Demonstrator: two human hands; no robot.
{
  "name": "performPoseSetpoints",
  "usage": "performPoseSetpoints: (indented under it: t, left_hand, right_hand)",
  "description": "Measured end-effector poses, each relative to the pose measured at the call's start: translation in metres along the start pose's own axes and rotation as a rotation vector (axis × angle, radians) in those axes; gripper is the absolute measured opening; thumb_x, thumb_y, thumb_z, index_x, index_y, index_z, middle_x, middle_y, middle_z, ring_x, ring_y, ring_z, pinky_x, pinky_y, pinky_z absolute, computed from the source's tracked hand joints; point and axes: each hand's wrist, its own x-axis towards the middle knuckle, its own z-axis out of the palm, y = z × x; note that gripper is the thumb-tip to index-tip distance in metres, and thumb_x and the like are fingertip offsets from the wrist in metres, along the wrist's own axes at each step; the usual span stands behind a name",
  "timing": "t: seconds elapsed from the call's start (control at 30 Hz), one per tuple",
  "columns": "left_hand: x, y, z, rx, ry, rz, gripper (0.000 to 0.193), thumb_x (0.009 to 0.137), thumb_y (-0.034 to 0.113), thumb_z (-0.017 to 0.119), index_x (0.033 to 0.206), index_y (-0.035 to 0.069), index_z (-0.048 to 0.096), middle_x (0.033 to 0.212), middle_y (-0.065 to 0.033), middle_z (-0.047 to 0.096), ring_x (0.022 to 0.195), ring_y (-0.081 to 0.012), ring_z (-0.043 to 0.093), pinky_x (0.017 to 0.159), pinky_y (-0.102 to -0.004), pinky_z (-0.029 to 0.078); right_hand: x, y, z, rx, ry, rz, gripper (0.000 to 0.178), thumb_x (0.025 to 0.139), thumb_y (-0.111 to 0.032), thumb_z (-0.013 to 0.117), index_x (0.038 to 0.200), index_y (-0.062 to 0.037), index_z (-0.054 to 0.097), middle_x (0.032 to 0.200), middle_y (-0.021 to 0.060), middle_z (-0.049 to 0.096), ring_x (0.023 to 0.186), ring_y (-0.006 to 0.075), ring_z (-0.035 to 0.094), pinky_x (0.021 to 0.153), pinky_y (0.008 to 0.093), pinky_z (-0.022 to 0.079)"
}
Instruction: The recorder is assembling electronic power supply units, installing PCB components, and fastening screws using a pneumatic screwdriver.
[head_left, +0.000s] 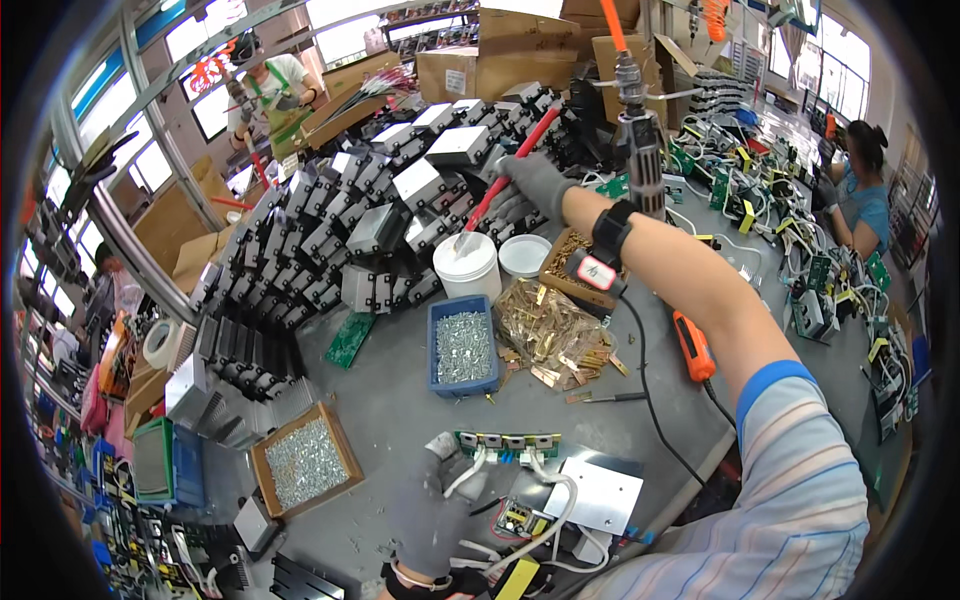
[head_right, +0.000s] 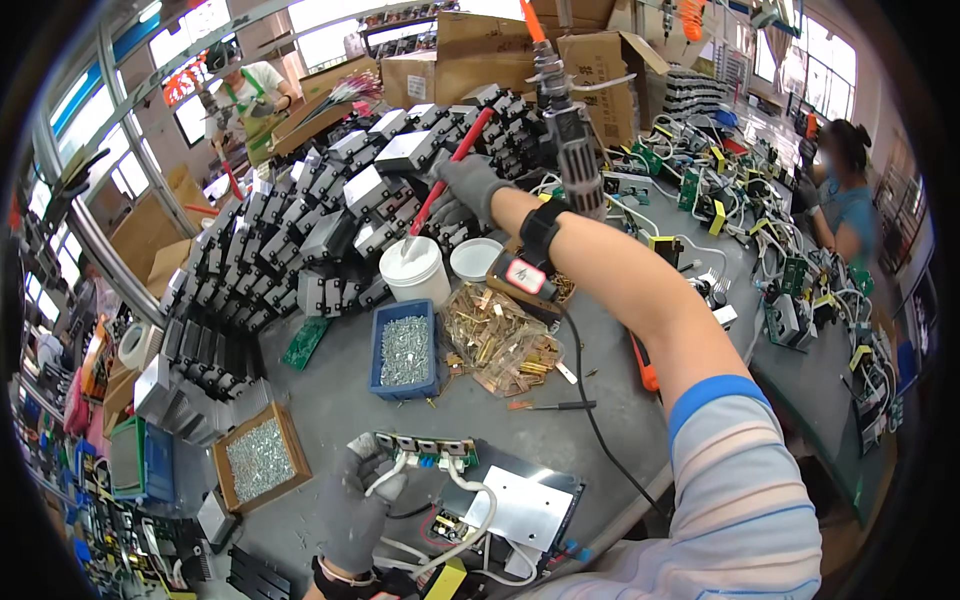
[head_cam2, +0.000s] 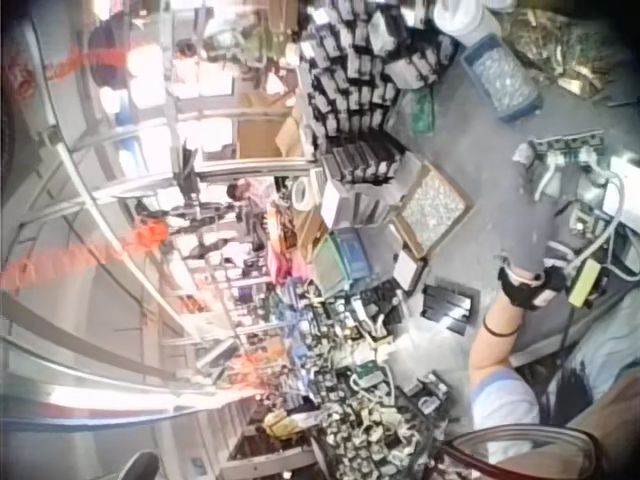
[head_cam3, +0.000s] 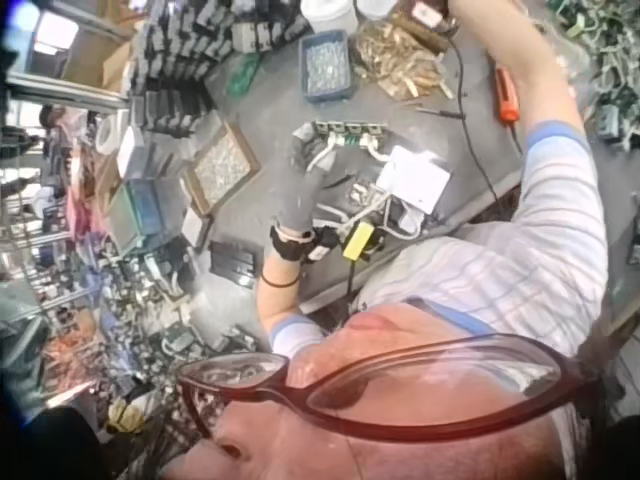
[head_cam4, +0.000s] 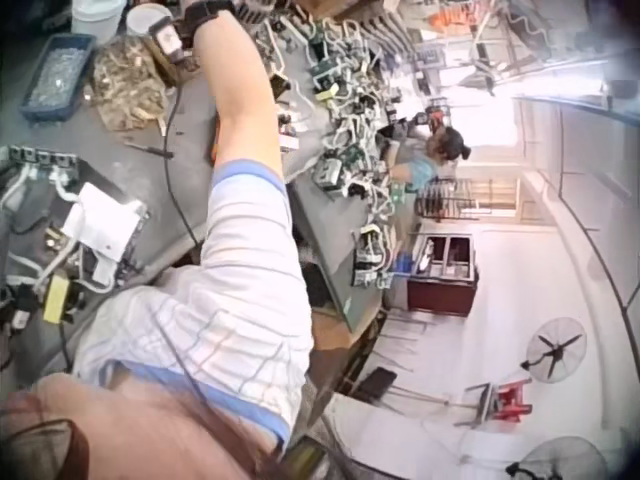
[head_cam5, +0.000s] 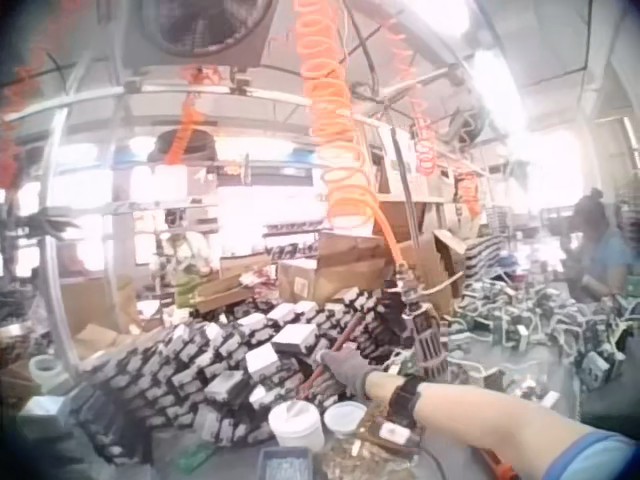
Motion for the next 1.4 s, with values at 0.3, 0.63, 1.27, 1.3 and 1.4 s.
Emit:
performPoseSetpoints:
  t: [0.3,0.63,1.27,1.3,1.4]
  left_hand:
    - [-0.007,0.0,0.001,-0.137,0.067,0.025,0.057,0.075,0.006,0.071,0.123,-0.006,0.045,0.11,-0.0128,0.056,0.1,-0.0191,0.057,0.088,-0.0292,0.047]
    - [-0.008,0.012,-0.02,0.082,0.128,0.071,0.052,0.077,0.006,0.068,0.122,-0.01,0.048,0.111,-0.0143,0.058,0.1,-0.0174,0.058,0.085,-0.0271,0.047]
    - [-0.006,0.027,-0.006,0.241,0.095,0.021,0.043,0.074,0.007,0.07,0.112,-0.008,0.057,0.095,-0.0164,0.067,0.086,-0.0154,0.065,0.074,-0.0262,0.052]
    - [-0.007,0.028,-0.006,0.223,0.083,-0.013,0.042,0.075,0.008,0.069,0.112,-0.008,0.057,0.096,-0.0148,0.067,0.087,-0.0143,0.064,0.076,-0.0253,0.05]
    - [-0.008,0.031,-0.006,0.195,0.076,-0.054,0.041,0.076,0.009,0.068,0.111,-0.009,0.057,0.096,-0.0132,0.066,0.087,-0.013,0.062,0.077,-0.0244,0.049]
  right_hand:
    - [0.009,0.022,-0.004,0.161,0.015,0.099,0.027,0.082,-0.026,0.049,0.091,-0.0008,0.055,0.076,0.0211,0.065,0.056,0.0243,0.064,0.052,0.0336,0.056]
    - [-0.064,-0.05,0.015,-0.017,-0.596,-0.077,0.038,0.089,-0.032,0.053,0.113,-0.0021,0.056,0.078,0.0037,0.061,0.064,0.0089,0.058,0.047,0.0202,0.045]
    - [-0.18,-0.101,0.086,-0.382,-1.129,-0.112,0.021,0.076,-0.012,0.061,0.085,0.0054,0.067,0.071,0.0038,0.059,0.062,0.0068,0.049,0.056,0.0215,0.039]
    - [-0.182,-0.1,0.088,-0.378,-1.075,-0.125,0.02,0.076,-0.012,0.061,0.084,0.0055,0.066,0.07,0.0037,0.059,0.063,0.0068,0.049,0.056,0.0218,0.039]
    - [-0.184,-0.104,0.082,-0.585,-0.967,-0.366,0.018,0.077,-0.01,0.061,0.084,0.0057,0.066,0.074,0.0069,0.061,0.065,0.0083,0.051,0.059,0.023,0.042]
